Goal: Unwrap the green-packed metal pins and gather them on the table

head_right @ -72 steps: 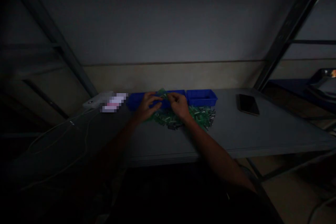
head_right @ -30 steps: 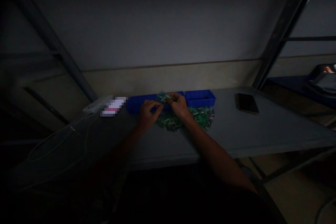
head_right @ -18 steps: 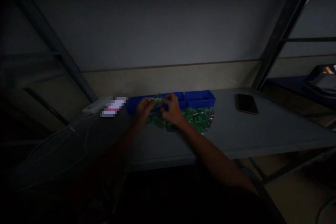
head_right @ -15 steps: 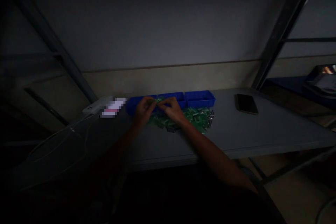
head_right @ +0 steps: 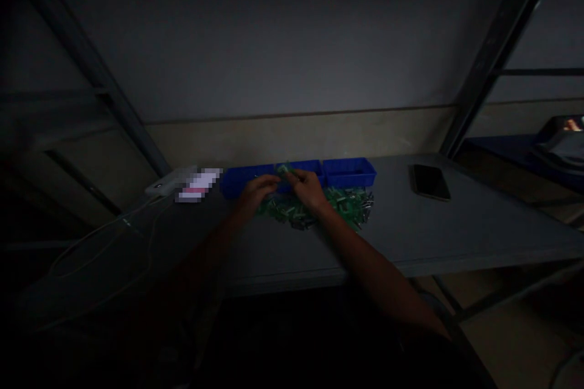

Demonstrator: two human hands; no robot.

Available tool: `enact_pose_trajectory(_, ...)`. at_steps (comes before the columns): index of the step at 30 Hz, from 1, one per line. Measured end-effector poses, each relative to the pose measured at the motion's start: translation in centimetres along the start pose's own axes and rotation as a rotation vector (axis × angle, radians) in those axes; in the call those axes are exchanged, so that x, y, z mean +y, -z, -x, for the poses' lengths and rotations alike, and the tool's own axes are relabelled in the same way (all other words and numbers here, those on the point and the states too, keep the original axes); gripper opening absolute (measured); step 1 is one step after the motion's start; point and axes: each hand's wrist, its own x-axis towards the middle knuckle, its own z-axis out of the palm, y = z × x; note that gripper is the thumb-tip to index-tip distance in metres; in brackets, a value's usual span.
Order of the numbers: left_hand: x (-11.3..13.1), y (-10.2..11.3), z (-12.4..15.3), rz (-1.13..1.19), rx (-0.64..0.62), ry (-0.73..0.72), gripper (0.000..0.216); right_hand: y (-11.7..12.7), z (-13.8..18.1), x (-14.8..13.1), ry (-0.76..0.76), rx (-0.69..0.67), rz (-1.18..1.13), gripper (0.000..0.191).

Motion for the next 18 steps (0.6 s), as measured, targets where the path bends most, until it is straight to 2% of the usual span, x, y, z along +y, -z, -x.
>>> enact_pose_trajectory(5,0.5,0.2,-0.4,0.285,0.0,0.328,0.043,-0.1,-0.2,0.4,0.128,-0.004,0.135,0.021)
enact_pose_trajectory(8,0.8,0.3,-0.5,0.339,-0.005,0.426,0.042,-0.2,-0.1,0.5,0.205,0.035,0.316,0.02)
enact_pose_trajectory(13,0.6,0.9,-0.8,0.393,0.1,0.436,0.024,-0.3,0.0,0.7,0.287,0.055,0.405,0.027)
enact_pose_trajectory(18,0.7,3.0,-1.6,0.54,0.303,0.387,0.02,-0.2,-0.2,0.9,0.275,0.08,0.375,0.029)
